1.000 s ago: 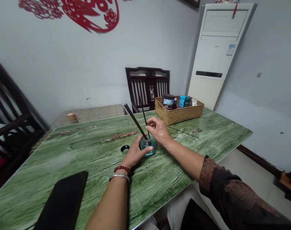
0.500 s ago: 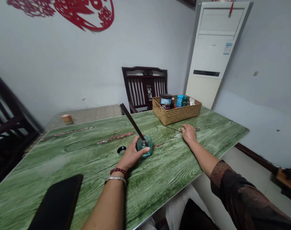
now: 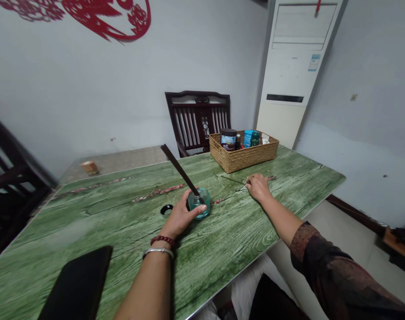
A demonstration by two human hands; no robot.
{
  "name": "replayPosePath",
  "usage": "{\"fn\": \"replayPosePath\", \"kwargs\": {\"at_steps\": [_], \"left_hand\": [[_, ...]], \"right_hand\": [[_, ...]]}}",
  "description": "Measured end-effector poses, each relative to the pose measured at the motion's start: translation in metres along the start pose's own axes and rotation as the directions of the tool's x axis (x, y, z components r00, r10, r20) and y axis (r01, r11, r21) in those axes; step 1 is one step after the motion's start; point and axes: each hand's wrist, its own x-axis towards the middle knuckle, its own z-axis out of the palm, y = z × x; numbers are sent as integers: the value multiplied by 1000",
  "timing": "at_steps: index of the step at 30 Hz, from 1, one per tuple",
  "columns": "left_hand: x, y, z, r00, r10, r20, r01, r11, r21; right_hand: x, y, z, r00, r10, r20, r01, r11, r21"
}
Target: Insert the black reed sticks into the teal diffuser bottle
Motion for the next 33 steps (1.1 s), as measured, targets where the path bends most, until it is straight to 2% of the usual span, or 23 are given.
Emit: {"fn": "replayPosePath", "kwargs": {"at_steps": [5,8,10,12,14,17,20,22,24,27,30,33], "left_hand": [[0,-1,0,1000,3,0,-3,1000,-7],[1,-3,0,1000,9,8,-9,1000,4],[1,-4,1,1000,16,19,-17,1000,11],[1,-5,1,1000,18,19,-19,1000,13],[0,-5,1,1000,14,9,-14,1000,5],[1,-6,1,1000,3,13,-3,1000,-5],[1,-8,1,999,6,31,-6,1000,-8],[1,-8,1,999,14,37,-14,1000,-8],[1,-9,2,999,27,31,-27,1000,-5],[1,-7,2,999,48,12,-47,999,-12],[1,-5,3,999,45,4,-44,998,-42],[1,-5,3,999,48,1,-47,998,-51]], "right_hand": [[-4,-6,-2,998,-54,32,55,998,-26],[-6,-13,-7,996,-93,-12,93,996,5],[-5,-20,-15,993,-89,-77,98,987,129],[-1,-28,-25,987,-43,-153,92,938,334],[4,-38,-38,976,10,-218,120,811,573],[10,-60,-61,964,35,-264,217,474,853],[8,-88,-86,951,14,-309,303,151,941],[3,-109,-100,935,8,-354,354,18,935],[-4,-130,-111,932,-9,-362,361,-58,931],[-12,-157,-116,941,-52,-336,328,-119,937],[-15,-174,-109,948,-88,-306,290,-151,945],[-15,-182,-96,954,-101,-282,266,-145,953]]}}
